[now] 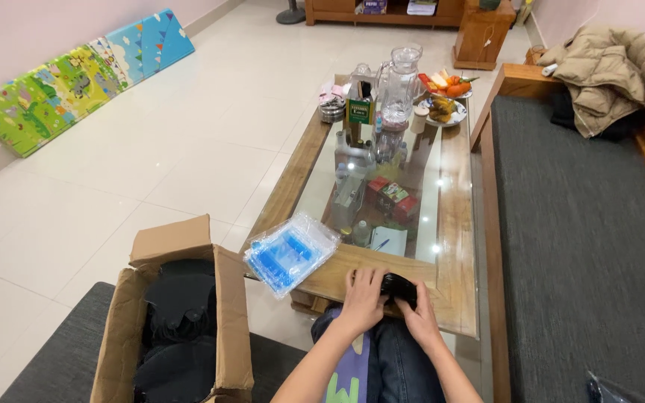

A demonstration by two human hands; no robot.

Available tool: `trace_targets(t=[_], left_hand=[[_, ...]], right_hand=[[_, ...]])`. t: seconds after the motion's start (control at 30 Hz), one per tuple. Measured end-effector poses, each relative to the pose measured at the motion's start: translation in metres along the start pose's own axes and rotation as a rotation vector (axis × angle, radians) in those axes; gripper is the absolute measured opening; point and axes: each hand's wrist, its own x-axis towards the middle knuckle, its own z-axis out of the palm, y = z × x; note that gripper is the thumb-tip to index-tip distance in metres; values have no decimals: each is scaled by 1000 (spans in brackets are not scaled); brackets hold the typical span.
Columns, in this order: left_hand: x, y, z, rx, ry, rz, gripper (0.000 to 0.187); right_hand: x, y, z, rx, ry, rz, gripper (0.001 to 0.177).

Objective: Inspecting black fabric face masks taken from a cardboard box

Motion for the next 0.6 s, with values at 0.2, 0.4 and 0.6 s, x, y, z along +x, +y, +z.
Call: trace_targets(t=[0.2, 0.4, 0.6], left_hand=[[-44, 9, 37, -729, 192, -447, 33], [-76, 7, 50, -1785, -122, -955, 39], [-87, 14, 54, -1881, 112, -1060, 49]], right_hand=[[-16, -33, -3, 153, 246, 168, 51], [-55, -51, 11, 672, 163, 343, 50], [-72, -42, 10, 465, 30, 370, 51]])
